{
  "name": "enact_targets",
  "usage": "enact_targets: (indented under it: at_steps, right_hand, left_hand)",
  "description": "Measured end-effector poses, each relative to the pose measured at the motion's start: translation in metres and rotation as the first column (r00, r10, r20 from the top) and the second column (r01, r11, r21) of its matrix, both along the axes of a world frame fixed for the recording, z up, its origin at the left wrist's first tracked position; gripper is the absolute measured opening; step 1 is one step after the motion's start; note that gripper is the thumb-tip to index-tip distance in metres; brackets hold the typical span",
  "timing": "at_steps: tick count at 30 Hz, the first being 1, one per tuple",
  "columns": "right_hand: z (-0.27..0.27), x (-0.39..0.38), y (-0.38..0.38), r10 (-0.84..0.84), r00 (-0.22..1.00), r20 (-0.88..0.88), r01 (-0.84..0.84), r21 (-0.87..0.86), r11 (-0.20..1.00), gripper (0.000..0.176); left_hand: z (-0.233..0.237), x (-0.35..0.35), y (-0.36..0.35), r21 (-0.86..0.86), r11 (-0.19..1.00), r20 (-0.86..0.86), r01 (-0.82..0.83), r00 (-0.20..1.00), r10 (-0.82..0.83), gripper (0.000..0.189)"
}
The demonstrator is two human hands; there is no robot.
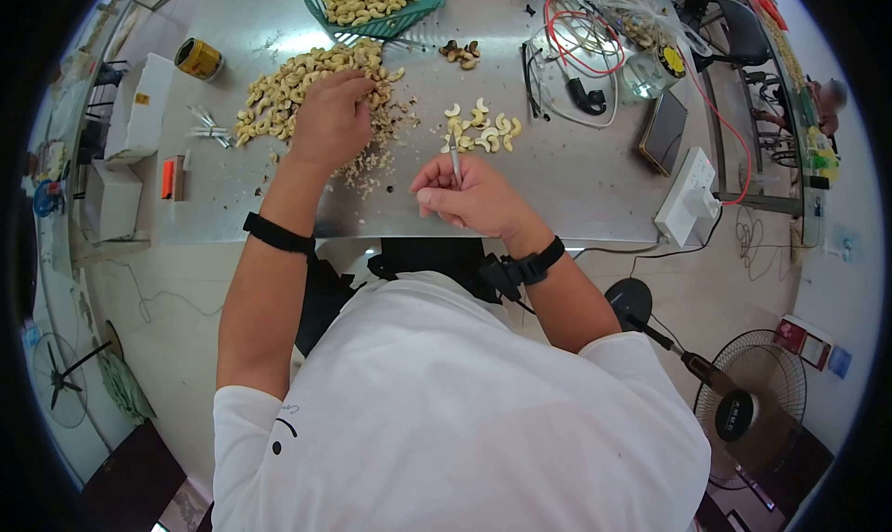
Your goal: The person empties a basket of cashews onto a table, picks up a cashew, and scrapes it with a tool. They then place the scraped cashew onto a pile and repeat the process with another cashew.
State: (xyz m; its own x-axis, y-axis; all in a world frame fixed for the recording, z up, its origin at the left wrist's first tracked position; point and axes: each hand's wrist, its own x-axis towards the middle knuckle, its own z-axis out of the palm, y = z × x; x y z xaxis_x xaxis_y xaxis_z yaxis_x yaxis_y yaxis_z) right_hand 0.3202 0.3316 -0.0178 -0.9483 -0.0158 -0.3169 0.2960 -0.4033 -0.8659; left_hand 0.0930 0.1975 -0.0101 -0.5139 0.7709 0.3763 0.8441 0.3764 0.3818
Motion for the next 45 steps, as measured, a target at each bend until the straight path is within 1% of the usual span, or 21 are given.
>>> enact_targets:
  at_steps: [1, 4, 7, 8, 10, 11, 13, 14, 16, 17, 19, 20, 23, 26, 28, 31, 32, 34, 37, 40, 45]
  right_hand:
    - [0.0, 0.0, 0.0, 0.0, 1.0, -0.001, 0.0, 0.0, 1.0, 0.015]
    - [0.001, -0.001, 0.0, 0.001, 1.0, 0.002, -0.001, -0.002, 1.0, 0.015]
    - [0.003, -0.002, 0.0, -0.001, 1.0, 0.024, 0.001, 0.025, 1.0, 0.015]
    - [0.004, -0.001, -0.001, -0.001, 0.999, 0.037, 0.0, 0.037, 0.999, 0.016]
    - [0.005, -0.001, -0.004, -0.004, 0.999, 0.047, -0.001, 0.109, 0.994, 0.016]
    - [0.005, -0.001, -0.007, 0.0, 0.999, 0.053, -0.007, 0.141, 0.99, 0.016]
    - [0.009, -0.001, -0.012, -0.007, 0.997, 0.071, -0.008, 0.213, 0.977, 0.02]
    - [0.012, -0.002, -0.015, -0.008, 0.997, 0.077, -0.011, 0.247, 0.969, 0.022]
    - [0.021, -0.004, -0.02, 0.001, 1.0, 0.019, -0.01, 0.463, 0.886, 0.027]
    - [0.026, -0.007, -0.021, 0.009, 1.0, -0.013, -0.001, 0.565, 0.825, 0.029]
    - [0.04, -0.014, -0.026, -0.001, 0.998, -0.057, 0.039, 0.674, 0.737, 0.031]
    - [0.045, -0.018, -0.028, -0.005, 0.997, -0.08, 0.061, 0.725, 0.686, 0.032]
    - [0.048, -0.031, -0.034, 0.047, 0.973, -0.227, 0.145, 0.753, 0.642, 0.024]
    - [0.049, -0.044, -0.041, 0.131, 0.962, -0.239, 0.112, 0.785, 0.609, 0.015]
    - [0.046, -0.049, -0.046, 0.166, 0.957, -0.237, 0.107, 0.823, 0.558, 0.013]
    - [0.038, -0.052, -0.05, 0.2, 0.948, -0.246, 0.12, 0.861, 0.494, 0.012]
    - [0.037, -0.052, -0.05, 0.209, 0.945, -0.251, 0.127, 0.872, 0.473, 0.012]
    - [0.037, -0.052, -0.052, 0.199, 0.948, -0.25, 0.129, 0.87, 0.476, 0.012]
    - [0.035, -0.053, -0.052, 0.194, 0.949, -0.25, 0.139, 0.879, 0.456, 0.012]
    - [0.035, -0.053, -0.052, 0.197, 0.949, -0.246, 0.143, 0.892, 0.429, 0.012]
    - [0.035, -0.053, -0.053, 0.217, 0.946, -0.241, 0.144, 0.912, 0.384, 0.013]
  left_hand:
    - [0.0, 0.0, 0.0, 0.006, 1.0, -0.013, 0.011, 1.0, -0.011, 0.027]
    - [0.004, -0.001, 0.001, -0.013, 1.0, 0.071, -0.008, 0.997, 0.008, 0.026]
    - [0.007, 0.0, -0.005, 0.074, 0.997, 0.091, -0.033, 0.995, 0.027, 0.024]
    - [0.008, 0.002, -0.008, 0.138, 0.989, 0.225, -0.062, 0.974, 0.029, 0.022]
    - [0.021, 0.006, -0.015, 0.247, 0.958, 0.477, -0.145, 0.879, 0.01, 0.018]
    - [0.02, 0.008, -0.022, 0.299, 0.935, 0.631, -0.193, 0.775, -0.041, 0.017]
    - [0.017, 0.012, -0.04, 0.364, 0.873, 0.849, -0.325, 0.5, -0.168, 0.015]
    - [0.016, 0.016, -0.049, 0.372, 0.863, 0.865, -0.342, 0.464, -0.189, 0.015]
    - [0.013, 0.028, -0.066, 0.384, 0.84, 0.892, -0.383, 0.389, -0.23, 0.014]
    - [0.013, 0.035, -0.073, 0.42, 0.818, 0.886, -0.394, 0.373, -0.275, 0.015]
    - [0.012, 0.05, -0.081, 0.489, 0.767, 0.866, -0.414, 0.338, -0.37, 0.017]
    - [0.012, 0.055, -0.085, 0.479, 0.775, 0.871, -0.412, 0.329, -0.364, 0.018]
    - [0.008, 0.063, -0.093, 0.46, 0.788, 0.884, -0.409, 0.296, -0.362, 0.023]
    - [-0.007, 0.066, -0.1, 0.456, 0.789, 0.889, -0.412, 0.258, -0.378, 0.029]
    - [-0.011, 0.069, -0.104, 0.447, 0.799, 0.894, -0.402, 0.237, -0.38, 0.031]
    - [-0.016, 0.071, -0.11, 0.419, 0.837, 0.903, -0.352, 0.257, -0.344, 0.031]
    - [-0.02, 0.071, -0.111, 0.433, 0.824, 0.9, -0.366, 0.228, -0.372, 0.031]
    - [-0.026, 0.071, -0.112, 0.46, 0.798, 0.887, -0.389, 0.172, -0.428, 0.032]
    - [-0.028, 0.073, -0.11, 0.533, 0.738, 0.839, -0.414, 0.149, -0.523, 0.036]
    - [-0.024, 0.073, -0.11, 0.491, 0.779, 0.864, -0.39, 0.105, -0.492, 0.039]
    - [-0.024, 0.071, -0.111, 0.458, 0.843, 0.888, -0.282, 0.177, -0.423, 0.04]
